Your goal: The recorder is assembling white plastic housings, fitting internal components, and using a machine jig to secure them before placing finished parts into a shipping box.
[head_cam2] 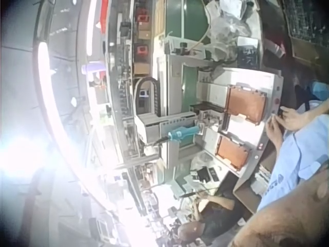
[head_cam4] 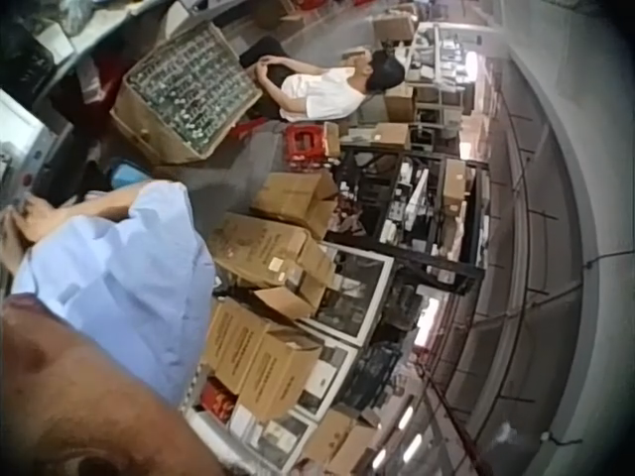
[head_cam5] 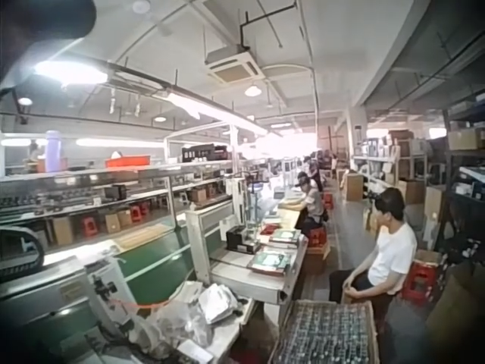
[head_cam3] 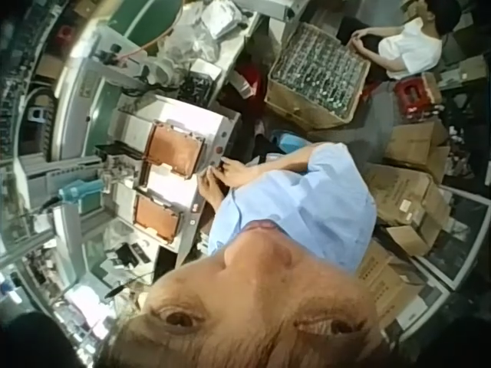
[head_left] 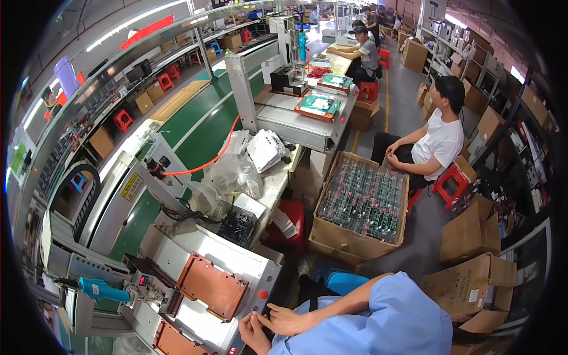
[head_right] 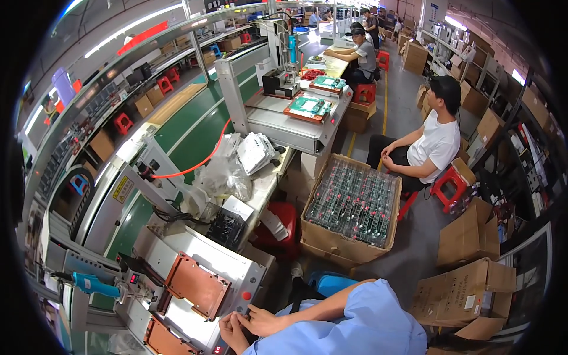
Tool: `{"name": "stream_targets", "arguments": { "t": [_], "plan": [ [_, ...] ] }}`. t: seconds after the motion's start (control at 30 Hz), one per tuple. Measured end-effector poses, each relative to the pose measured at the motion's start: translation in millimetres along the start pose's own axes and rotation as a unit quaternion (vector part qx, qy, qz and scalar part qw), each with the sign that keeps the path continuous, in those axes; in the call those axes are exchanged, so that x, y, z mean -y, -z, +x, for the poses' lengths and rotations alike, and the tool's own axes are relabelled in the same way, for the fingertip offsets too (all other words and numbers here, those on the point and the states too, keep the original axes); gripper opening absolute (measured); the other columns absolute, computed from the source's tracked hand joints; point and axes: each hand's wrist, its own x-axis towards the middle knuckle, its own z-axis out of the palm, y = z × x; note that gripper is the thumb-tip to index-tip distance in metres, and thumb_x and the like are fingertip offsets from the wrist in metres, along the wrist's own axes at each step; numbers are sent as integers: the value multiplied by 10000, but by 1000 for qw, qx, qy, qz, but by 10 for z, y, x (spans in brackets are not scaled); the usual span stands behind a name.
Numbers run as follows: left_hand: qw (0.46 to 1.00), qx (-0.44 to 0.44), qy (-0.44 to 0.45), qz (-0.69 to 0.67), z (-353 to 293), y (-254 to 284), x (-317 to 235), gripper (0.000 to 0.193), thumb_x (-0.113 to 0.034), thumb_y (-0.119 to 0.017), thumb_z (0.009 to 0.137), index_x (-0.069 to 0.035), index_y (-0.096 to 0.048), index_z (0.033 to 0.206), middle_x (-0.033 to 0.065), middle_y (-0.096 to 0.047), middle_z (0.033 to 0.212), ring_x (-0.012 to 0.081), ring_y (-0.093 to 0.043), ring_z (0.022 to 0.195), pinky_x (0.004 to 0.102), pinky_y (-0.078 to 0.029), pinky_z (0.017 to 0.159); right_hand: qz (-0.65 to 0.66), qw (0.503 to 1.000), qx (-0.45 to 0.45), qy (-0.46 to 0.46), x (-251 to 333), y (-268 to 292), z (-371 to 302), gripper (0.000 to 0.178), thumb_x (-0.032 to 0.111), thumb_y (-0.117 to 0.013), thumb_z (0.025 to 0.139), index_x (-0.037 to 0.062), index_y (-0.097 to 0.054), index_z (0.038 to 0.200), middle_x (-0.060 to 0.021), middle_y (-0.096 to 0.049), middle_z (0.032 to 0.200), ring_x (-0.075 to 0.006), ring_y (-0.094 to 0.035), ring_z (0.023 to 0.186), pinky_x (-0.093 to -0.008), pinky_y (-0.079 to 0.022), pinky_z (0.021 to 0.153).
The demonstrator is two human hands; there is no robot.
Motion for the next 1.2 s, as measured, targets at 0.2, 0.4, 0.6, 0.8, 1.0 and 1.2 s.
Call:
{"name": "stream_targets", "arguments": {
  "t": [0.2,0.4,0.6,0.8,1.0,1.2],
  "plan": [
    [980,-36,-33,194,-103,-136,-467,163,-152,-596,925,8,-576,950,132,-626,805,185,-565,745,309,-477,698,59,997,-34,-41,47,-28,72,574,136,-488,814,-177,-356,1277,-136,-611,734,-254,-596,675,-373,-393,843],
    [985,-24,8,173,-65,-119,-358,163,-149,-596,927,9,-571,957,131,-632,865,195,-572,786,303,-475,720,124,990,-15,-72,39,18,74,477,47,-509,815,-117,-402,1249,-138,-582,681,-269,-566,631,-363,-373,895],
    [992,-12,-17,127,-4,-117,-412,166,-133,-585,931,18,-577,999,117,-626,892,189,-569,831,297,-471,766,94,994,3,-61,-6,63,81,520,129,-480,839,-139,-375,1272,-159,-640,778,-296,-609,718,-382,-374,882],
    [987,-17,-19,159,-52,-60,-378,157,-130,-583,934,20,-589,980,106,-621,907,171,-559,818,287,-469,757,126,989,-16,-75,20,53,69,445,167,-536,895,-82,-414,1244,-136,-593,699,-261,-559,652,-357,-376,872],
    [998,-9,-10,61,-11,-29,-271,162,-152,-628,912,3,-589,942,68,-598,872,144,-547,799,260,-467,706,202,976,6,-77,7,149,65,467,210,-537,920,-82,-401,1258,-149,-596,718,-276,-560,664,-361,-379,875],
    [998,-4,-67,-4,101,-19,-56,117,-102,-594,922,-4,-530,925,68,-627,843,143,-622,756,255,-532,700,200,977,-13,-72,2,163,62,479,202,-529,925,-82,-388,1283,-148,-584,705,-288,-571,684,-388,-378,899]
  ]
}}
